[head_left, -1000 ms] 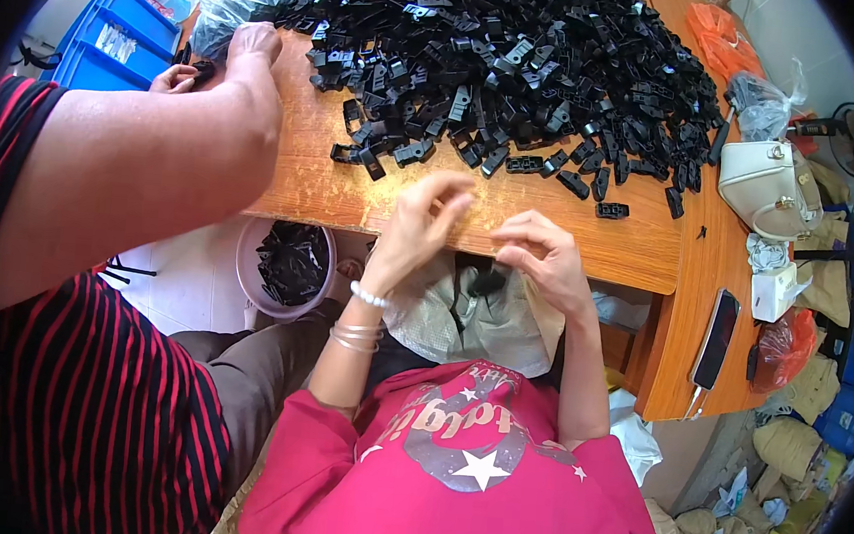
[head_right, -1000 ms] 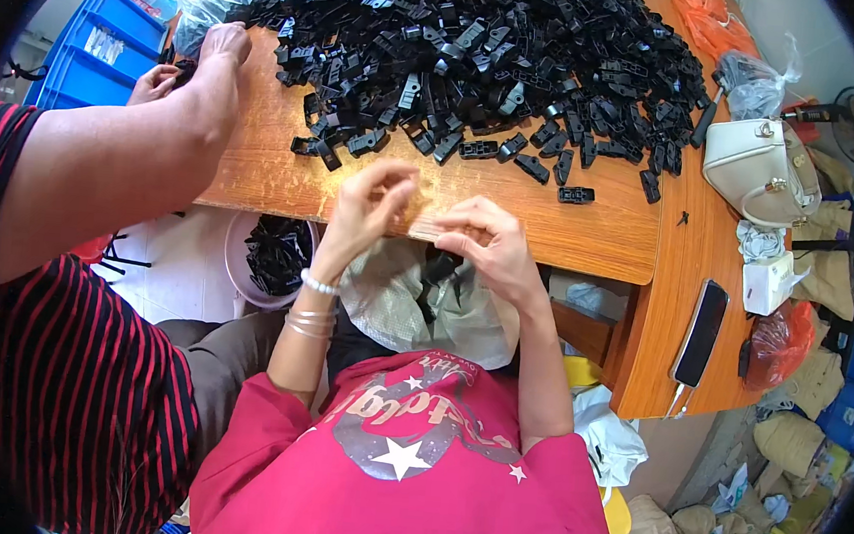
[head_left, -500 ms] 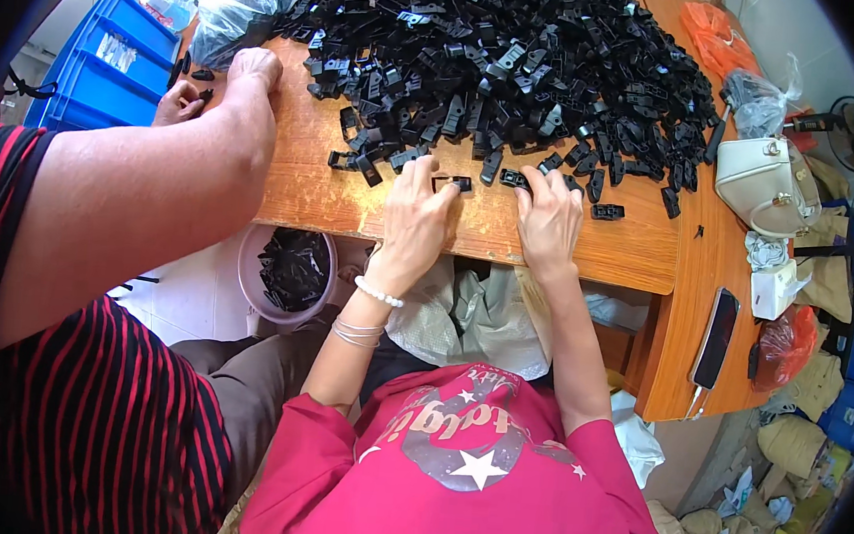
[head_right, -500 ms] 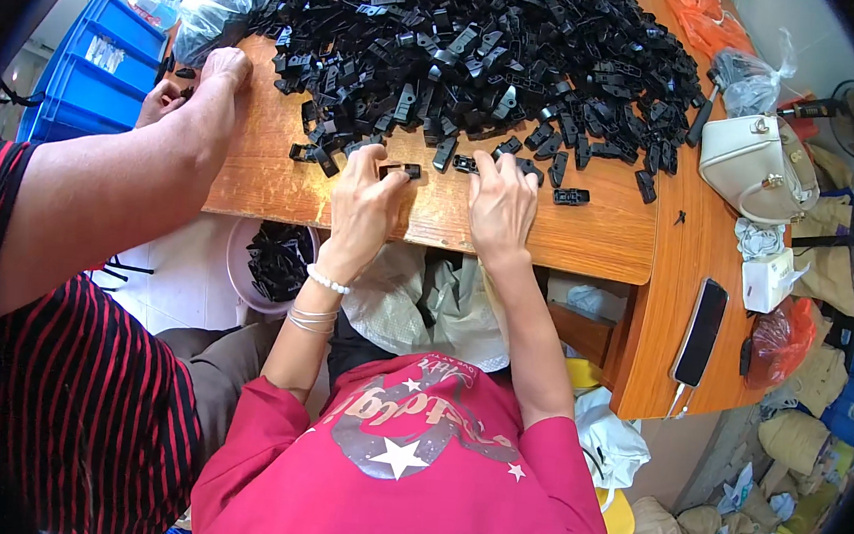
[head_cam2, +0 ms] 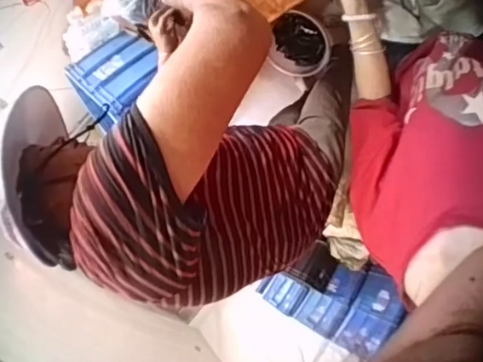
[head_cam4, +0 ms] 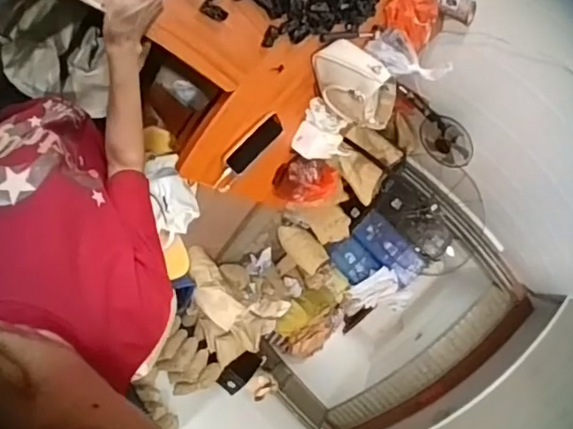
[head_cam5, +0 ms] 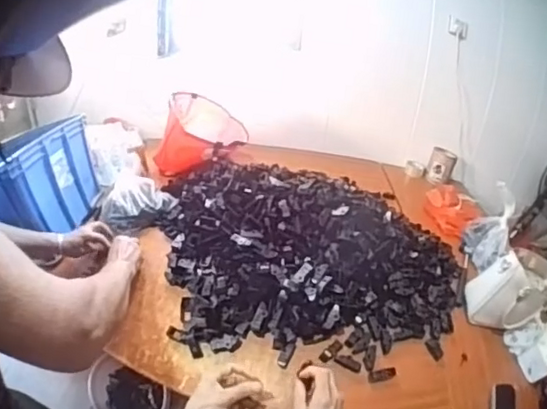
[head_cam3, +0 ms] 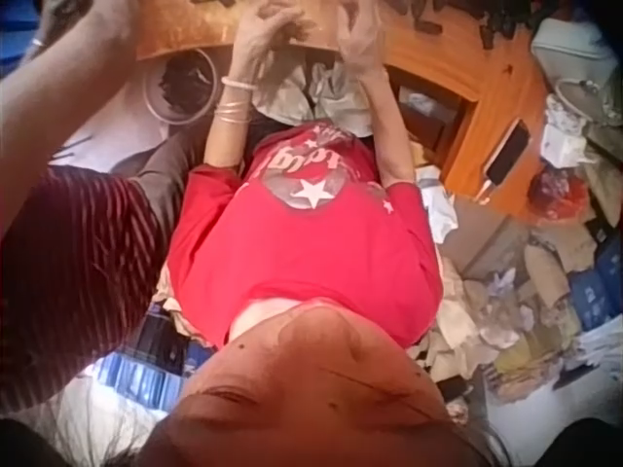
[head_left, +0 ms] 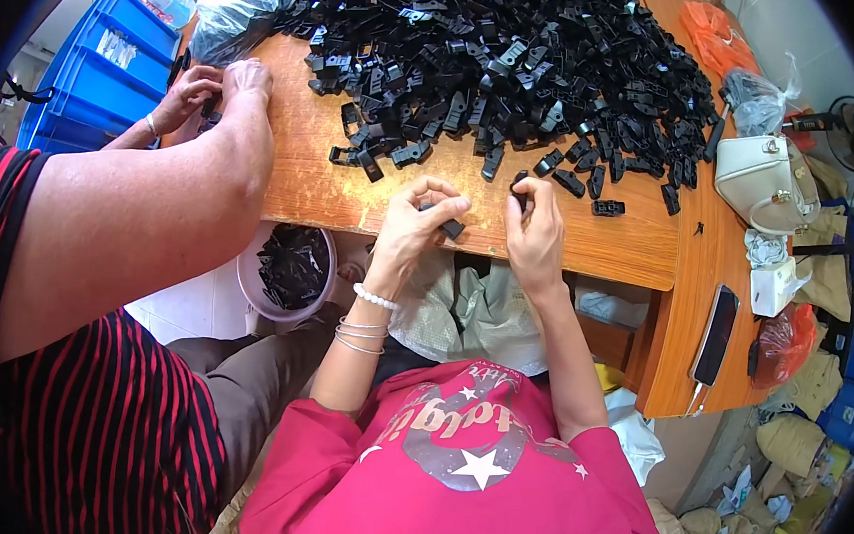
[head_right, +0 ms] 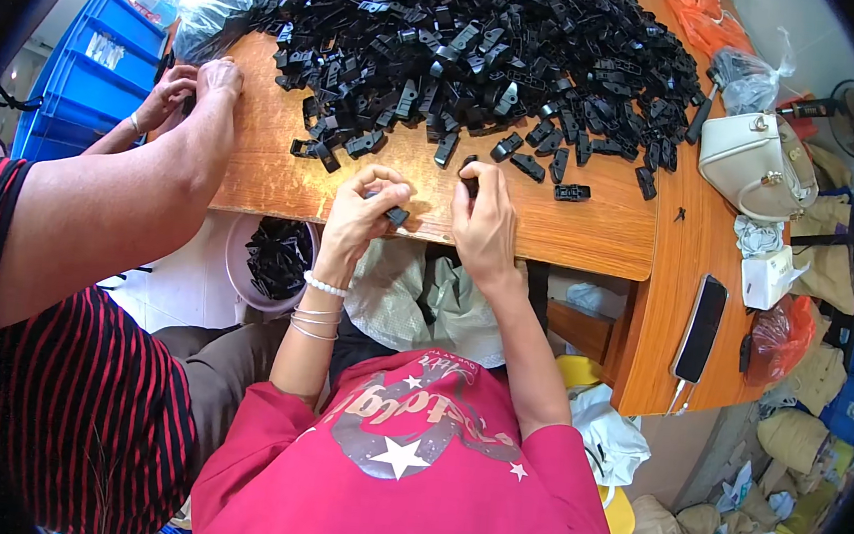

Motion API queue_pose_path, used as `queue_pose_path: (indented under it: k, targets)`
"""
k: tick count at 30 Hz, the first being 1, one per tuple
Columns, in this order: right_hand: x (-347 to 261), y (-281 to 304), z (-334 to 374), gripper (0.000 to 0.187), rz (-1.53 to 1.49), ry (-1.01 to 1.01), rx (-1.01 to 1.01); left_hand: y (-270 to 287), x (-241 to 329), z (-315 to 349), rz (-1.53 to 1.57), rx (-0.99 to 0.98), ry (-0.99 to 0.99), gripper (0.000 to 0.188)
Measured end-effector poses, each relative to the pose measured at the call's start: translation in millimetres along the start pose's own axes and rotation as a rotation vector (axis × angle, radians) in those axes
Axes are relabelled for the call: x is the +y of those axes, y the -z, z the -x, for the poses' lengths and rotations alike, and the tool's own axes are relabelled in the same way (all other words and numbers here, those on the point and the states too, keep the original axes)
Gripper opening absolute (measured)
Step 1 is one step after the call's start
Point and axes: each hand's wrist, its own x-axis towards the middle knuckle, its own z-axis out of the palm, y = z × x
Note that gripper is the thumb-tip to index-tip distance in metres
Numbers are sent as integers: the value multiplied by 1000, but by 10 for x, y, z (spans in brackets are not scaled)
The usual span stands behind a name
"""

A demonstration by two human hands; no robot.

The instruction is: The person sorts and inspects a large pile of black plastic parts on a wooden table by hand.

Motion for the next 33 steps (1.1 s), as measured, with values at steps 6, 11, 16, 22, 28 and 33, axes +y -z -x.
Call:
queue_pose_path:
  k: [6, 11, 16, 22, 28, 33]
  targets:
    - [-182, 79, 145, 22, -418, -118, 31, 51, 35, -15, 177, -70, 90, 16]
    - [-176, 141, 103, 20, -516, -58, 73, -18, 34, 82, 213, -233, 18, 30]
    - [-242, 246, 30, 20, -424, 166, -22, -54, 63, 130, 86, -290, 3, 29]
    - [-218, 235, 74, 20, -352, 214, -29, -122, 133, 227, 2, -280, -18, 27]
    - [-296, 120, 177, 31, -662, -169, -38, -269, 81, 310, -421, -121, -433, 27]
    - [-64, 307, 174, 23, -746, -196, -143, -299, 80, 211, -506, -117, -438, 27]
